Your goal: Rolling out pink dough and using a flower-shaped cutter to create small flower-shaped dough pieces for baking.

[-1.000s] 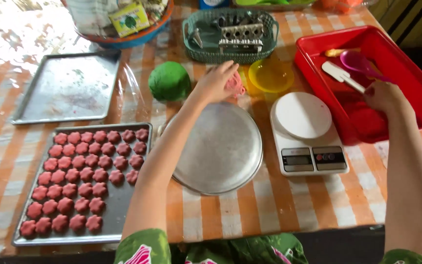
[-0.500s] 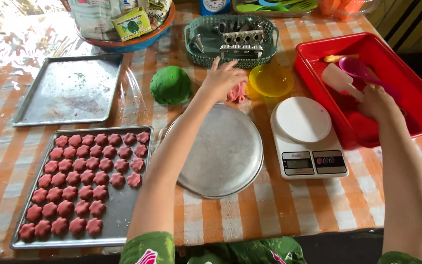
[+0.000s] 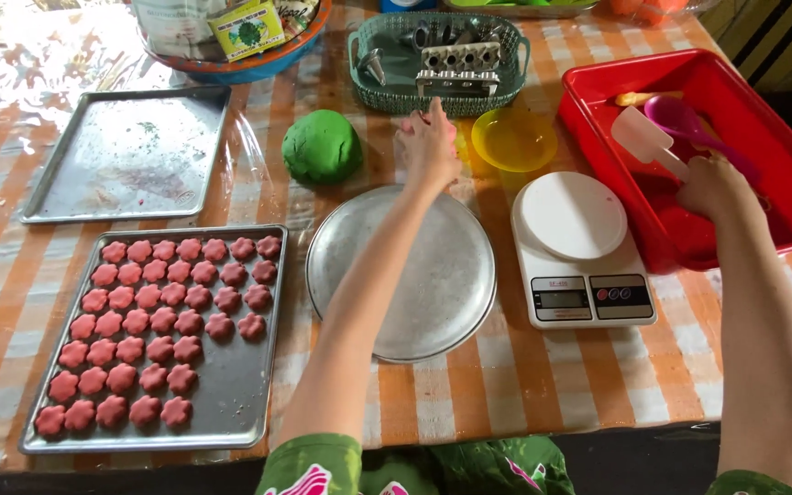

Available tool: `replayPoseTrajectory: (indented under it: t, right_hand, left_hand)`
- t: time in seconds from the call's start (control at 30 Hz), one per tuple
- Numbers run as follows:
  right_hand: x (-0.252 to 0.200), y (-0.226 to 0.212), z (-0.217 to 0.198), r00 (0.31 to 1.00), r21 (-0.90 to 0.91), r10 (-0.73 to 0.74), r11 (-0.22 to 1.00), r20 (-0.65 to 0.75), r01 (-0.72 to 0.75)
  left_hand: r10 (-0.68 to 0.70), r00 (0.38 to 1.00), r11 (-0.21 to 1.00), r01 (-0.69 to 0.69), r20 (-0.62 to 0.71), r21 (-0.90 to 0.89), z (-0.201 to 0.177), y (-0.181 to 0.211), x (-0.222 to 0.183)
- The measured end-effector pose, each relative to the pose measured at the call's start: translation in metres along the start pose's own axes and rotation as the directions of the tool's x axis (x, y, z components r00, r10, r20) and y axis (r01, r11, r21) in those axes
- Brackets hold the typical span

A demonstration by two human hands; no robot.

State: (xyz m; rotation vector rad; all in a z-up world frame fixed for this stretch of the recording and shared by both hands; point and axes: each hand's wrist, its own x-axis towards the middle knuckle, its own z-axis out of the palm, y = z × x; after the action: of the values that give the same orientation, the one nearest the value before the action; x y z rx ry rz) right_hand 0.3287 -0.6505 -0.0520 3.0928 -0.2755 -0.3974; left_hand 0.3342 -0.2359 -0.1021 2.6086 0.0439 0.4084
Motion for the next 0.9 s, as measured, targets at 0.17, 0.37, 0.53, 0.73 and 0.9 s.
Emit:
replayPoseTrajectory:
  t: [0.17, 0.37, 0.53, 0.73, 0.9]
  right_hand:
    - [0.013, 0.006, 0.006, 0.999, -0.06, -0.039, 0.997, 0.016, 0.04]
    - [-0.009, -0.008, -0.006, 0.997, -0.044, 0.002, 0.999, 0.077, 0.001]
    - [-0.011, -0.007, -0.007, 0.998, 0.033, -0.025, 0.999, 0.054, 0.023]
    - [0.001, 0.007, 0.007, 0.998, 0.075, -0.055, 0.996, -0.002, 0.055]
    - [-0.021, -0.006, -0.009, 0.998, 0.142, 0.035, 0.989, -0.043, -0.029]
  left_hand:
    - [-0.14, 0.974, 0.883, 0.204, 0.179, -0.422, -0.068, 0.01, 0.0]
    - [-0.302, 0.906, 0.914, 0.364, 0.297, -0.179, -0.032, -0.024, 0.005]
    - [-0.068, 0.966, 0.885, 0.174, 0.25, -0.433, -0.078, 0.008, -0.015]
    - [0.243, 0.952, 0.952, -0.271, 0.185, 0.145, -0.025, -0.045, 0.011]
    - [0.272, 0.928, 0.895, -0.341, 0.255, 0.287, -0.042, -0.032, -0.021]
